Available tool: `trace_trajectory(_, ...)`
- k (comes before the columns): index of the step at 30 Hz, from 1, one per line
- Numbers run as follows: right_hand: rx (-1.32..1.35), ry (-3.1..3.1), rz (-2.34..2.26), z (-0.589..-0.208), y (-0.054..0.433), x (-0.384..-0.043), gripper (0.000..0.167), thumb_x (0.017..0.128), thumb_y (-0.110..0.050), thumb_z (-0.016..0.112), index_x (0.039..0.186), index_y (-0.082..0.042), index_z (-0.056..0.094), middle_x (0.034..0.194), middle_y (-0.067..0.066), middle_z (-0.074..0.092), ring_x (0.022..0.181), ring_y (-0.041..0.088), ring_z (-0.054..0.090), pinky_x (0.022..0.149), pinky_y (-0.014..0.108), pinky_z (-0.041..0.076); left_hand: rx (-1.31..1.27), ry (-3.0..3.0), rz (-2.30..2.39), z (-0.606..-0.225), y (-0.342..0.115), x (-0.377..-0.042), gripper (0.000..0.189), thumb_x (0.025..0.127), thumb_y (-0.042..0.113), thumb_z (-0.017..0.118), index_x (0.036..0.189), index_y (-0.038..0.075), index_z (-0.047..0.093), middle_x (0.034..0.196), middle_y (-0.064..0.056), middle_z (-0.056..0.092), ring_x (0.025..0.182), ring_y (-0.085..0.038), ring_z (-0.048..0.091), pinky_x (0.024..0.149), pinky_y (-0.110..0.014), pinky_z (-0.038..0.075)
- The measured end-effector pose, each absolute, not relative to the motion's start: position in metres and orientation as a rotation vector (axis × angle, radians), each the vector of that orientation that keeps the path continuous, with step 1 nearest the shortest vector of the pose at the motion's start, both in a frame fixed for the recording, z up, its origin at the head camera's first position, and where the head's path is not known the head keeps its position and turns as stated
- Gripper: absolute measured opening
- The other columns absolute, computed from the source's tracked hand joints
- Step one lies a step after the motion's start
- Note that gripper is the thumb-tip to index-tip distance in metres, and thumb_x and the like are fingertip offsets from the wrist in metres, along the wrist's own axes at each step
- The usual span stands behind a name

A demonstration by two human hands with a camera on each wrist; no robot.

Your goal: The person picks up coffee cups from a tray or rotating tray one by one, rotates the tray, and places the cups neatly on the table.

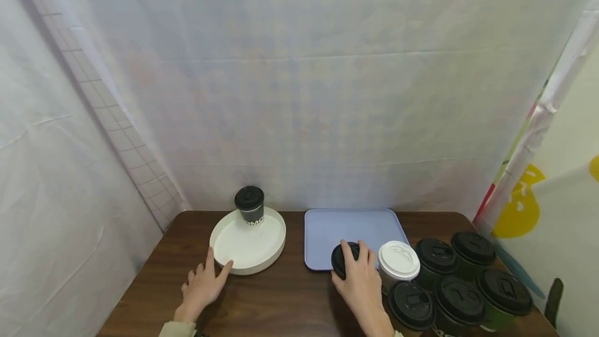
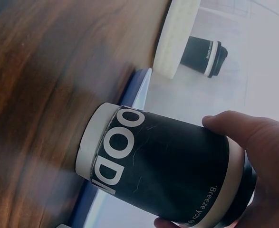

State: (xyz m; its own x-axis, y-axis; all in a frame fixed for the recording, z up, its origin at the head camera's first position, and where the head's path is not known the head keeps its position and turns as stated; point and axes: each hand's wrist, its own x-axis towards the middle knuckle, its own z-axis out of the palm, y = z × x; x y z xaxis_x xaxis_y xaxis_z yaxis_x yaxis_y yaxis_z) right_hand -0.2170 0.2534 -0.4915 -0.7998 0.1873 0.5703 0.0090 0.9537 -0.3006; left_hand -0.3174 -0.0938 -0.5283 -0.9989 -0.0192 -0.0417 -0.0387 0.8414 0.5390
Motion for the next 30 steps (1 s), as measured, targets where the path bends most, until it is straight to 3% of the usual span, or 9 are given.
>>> trace_trajectory(10, -0.148, -2.58, 0.307, -0.484, 0.256, -0.212, 0.088, 0.068, -0.033, 0.096, 0.143, -0.007, 0.058, 0.142, 0.035, 0.053, 0.12, 0.054, 0.057, 0.075, 0.062, 0.058, -0.051, 2.992, 0.854, -0.527, -0.092, -0.311, 0.095, 0.102, 0.069, 0.041, 0.165, 0.002, 0.017, 0.152, -0.048, 0.033, 0.14, -0.074, 0.024, 0.107, -0.085, 0.026)
trace_trajectory(18, -0.06, -2.488, 0.276, -0.469, 0.252, -0.207, 0.093, 0.064, -0.036, 0.098, 0.141, -0.005, 0.058, 0.141, 0.037, 0.053, 0.124, 0.058, 0.055, 0.088, 0.073, 0.052, -0.061, 3.028, 0.813, -0.517, -0.082, -0.299, 0.092, 0.102, 0.069, 0.04, 0.16, -0.003, 0.031, 0.152, -0.049, 0.032, 0.143, -0.074, 0.019, 0.109, -0.085, 0.023)
trace_trajectory(24, 0.129, -2.29, 0.241, -0.459, 0.237, -0.214, 0.089, 0.059, -0.036, 0.099, 0.134, -0.005, 0.063, 0.137, 0.034, 0.058, 0.124, 0.059, 0.055, 0.092, 0.072, 0.05, -0.043, 3.094, 0.769, -0.512, -0.074, -0.29, 0.089, 0.103, 0.067, 0.04, 0.153, -0.007, 0.042, 0.153, -0.049, 0.031, 0.145, -0.073, 0.019, 0.111, -0.085, 0.022)
trace_trajectory(30, 0.283, -2.257, 0.303, -0.454, 0.211, -0.235, 0.078, 0.07, -0.037, 0.094, 0.134, -0.006, 0.063, 0.137, 0.032, 0.06, 0.128, 0.058, 0.054, 0.099, 0.072, 0.048, -0.009, 3.132, 0.743, -0.508, -0.066, -0.281, 0.088, 0.101, 0.068, 0.042, 0.147, -0.007, 0.05, 0.154, -0.046, 0.035, 0.145, -0.071, 0.022, 0.11, -0.084, 0.024)
